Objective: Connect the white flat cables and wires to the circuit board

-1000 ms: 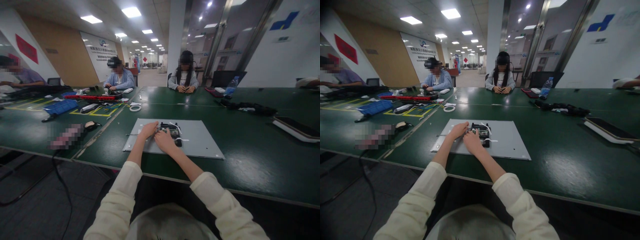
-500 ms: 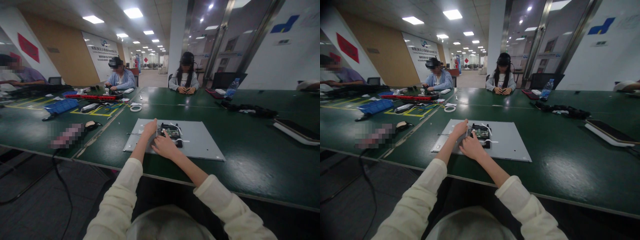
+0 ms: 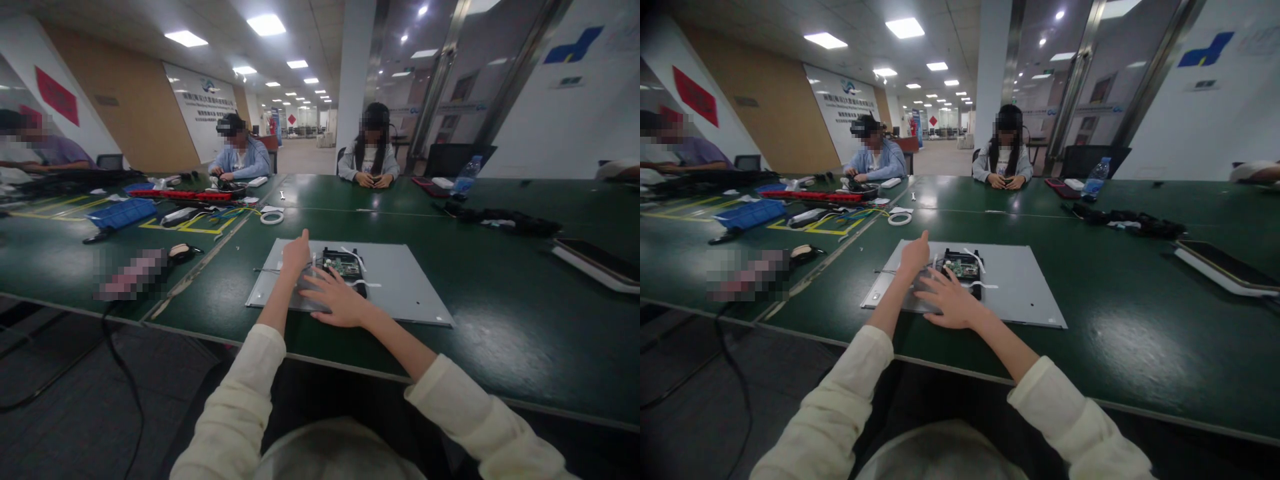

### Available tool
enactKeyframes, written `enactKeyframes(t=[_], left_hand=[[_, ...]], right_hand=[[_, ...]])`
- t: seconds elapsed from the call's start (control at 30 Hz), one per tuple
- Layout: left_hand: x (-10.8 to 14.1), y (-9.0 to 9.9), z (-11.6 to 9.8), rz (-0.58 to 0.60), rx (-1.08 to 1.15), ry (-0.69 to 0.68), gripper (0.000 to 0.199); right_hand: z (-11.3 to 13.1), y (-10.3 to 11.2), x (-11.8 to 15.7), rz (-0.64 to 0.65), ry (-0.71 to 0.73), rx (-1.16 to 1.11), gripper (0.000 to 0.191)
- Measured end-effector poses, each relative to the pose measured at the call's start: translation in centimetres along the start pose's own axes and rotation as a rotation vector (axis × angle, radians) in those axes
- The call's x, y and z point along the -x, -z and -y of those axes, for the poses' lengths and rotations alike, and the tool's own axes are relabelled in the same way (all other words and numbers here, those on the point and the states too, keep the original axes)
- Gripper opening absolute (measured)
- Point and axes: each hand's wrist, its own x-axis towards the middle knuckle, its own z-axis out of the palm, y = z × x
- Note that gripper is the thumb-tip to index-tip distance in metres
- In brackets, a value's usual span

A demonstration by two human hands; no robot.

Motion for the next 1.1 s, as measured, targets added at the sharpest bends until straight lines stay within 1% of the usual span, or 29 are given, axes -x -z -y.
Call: enactKeyframes(t=[0.1, 0.17, 0.33, 0.47, 0.63, 0.77, 0.9, 1.0, 1.1], left_hand=[[0.1, 0.6, 0.1, -0.056, 0.006, 0.042, 0.041], [0.3, 0.9, 0.0, -0.077, 0.009, 0.056, 0.041], [0.9, 1.5, -0.2, -0.077, 0.023, 0.077, 0.041], [1.3, 1.8, -0.3, -0.062, 0.026, 0.096, 0.04], [1.6, 2.0, -0.5, -0.041, 0.023, 0.096, 0.033], [1.7, 1.9, -0.5, -0.041, 0.039, 0.074, 0.034], [1.6, 1.8, -0.4, -0.014, 0.057, 0.061, 0.036], [1.7, 1.8, -0.5, 0.005, 0.063, 0.065, 0.036], [1.8, 1.8, -0.7, 0.015, 0.069, 0.056, 0.035]], right_hand=[[-0.1, -0.3, 0.1, -0.025, -0.088, 0.02, 0.053], [-0.1, -0.6, 0.0, -0.026, -0.116, 0.039, 0.053], [-1.2, -1.3, -0.5, -0.053, -0.211, 0.084, 0.05], [-3.2, -1.9, -1.4, -0.047, -0.323, 0.122, 0.049], [-6.8, -2.2, -1.4, -0.03, -0.56, 0.185, 0.048], [-9.5, -2.3, 0.0, -0.037, -0.72, 0.23, 0.048], [-11.8, -2.3, 2.0, -0.041, -0.884, 0.3, 0.048], [-13.5, -2.0, 4.0, -0.032, -1.006, 0.343, 0.047], [-15.3, -1.5, 6.6, -0.044, -1.116, 0.351, 0.048]])
